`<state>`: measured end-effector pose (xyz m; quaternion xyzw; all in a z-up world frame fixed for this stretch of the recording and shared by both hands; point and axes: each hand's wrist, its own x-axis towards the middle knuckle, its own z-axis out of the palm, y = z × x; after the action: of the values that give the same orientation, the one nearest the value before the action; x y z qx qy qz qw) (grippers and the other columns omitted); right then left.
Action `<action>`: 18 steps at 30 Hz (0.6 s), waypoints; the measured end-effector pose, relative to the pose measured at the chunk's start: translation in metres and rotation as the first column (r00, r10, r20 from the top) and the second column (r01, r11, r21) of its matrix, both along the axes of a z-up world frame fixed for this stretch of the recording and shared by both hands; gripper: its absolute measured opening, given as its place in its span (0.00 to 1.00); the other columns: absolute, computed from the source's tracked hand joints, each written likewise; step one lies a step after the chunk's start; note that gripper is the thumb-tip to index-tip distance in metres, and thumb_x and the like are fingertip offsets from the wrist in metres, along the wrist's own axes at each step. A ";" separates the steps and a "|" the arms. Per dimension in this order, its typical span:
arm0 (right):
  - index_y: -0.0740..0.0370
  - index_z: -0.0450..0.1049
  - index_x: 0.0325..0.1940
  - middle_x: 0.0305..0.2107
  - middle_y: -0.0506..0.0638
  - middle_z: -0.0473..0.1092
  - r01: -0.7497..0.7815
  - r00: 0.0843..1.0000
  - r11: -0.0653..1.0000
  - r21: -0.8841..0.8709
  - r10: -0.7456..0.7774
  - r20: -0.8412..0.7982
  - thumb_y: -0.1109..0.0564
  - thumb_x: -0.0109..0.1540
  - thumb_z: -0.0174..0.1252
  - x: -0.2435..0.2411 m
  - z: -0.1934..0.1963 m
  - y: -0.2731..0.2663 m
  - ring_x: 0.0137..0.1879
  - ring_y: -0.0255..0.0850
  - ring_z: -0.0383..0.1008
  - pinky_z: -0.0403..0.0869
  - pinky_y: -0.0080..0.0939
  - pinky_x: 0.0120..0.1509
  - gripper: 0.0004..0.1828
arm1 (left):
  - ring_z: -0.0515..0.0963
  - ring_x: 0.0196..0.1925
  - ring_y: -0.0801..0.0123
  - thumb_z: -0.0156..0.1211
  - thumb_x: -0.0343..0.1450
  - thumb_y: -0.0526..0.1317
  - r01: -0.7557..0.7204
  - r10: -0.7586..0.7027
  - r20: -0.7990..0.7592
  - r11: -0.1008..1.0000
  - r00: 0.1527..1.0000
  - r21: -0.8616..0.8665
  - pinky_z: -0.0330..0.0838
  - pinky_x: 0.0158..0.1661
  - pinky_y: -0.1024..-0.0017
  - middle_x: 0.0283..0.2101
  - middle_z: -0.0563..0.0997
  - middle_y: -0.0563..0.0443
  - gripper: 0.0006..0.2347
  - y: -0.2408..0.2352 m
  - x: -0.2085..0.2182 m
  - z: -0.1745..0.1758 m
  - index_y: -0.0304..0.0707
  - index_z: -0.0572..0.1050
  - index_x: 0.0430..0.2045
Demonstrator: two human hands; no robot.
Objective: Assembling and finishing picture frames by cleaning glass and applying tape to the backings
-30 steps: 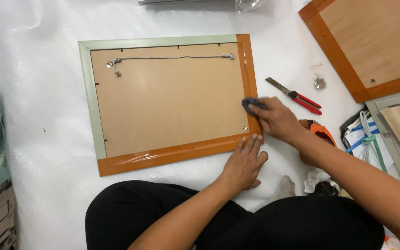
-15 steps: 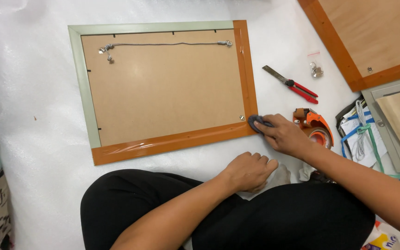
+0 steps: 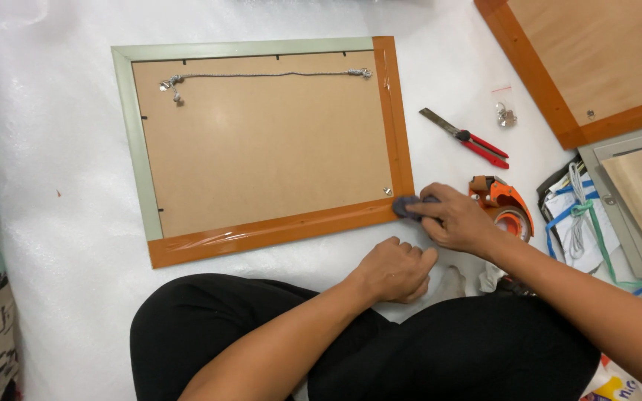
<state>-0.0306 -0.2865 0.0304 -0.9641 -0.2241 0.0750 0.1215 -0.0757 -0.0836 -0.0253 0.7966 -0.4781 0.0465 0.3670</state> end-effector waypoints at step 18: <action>0.66 0.75 0.63 0.52 0.62 0.65 0.198 0.926 0.977 -0.076 -0.161 0.340 0.68 0.62 0.54 0.244 -0.050 0.053 0.48 0.52 0.64 0.73 0.43 0.52 0.24 | 0.61 0.72 0.26 0.55 0.67 0.39 -0.149 0.181 -0.126 0.962 0.975 0.227 0.50 0.68 0.38 0.65 0.66 0.14 0.09 0.006 0.023 0.014 0.32 0.68 0.33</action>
<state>0.2137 -0.2340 -0.0199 -0.9845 -0.1477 -0.0879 0.0356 -0.0532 -0.0780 -0.0114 0.8701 -0.3839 -0.0335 0.3072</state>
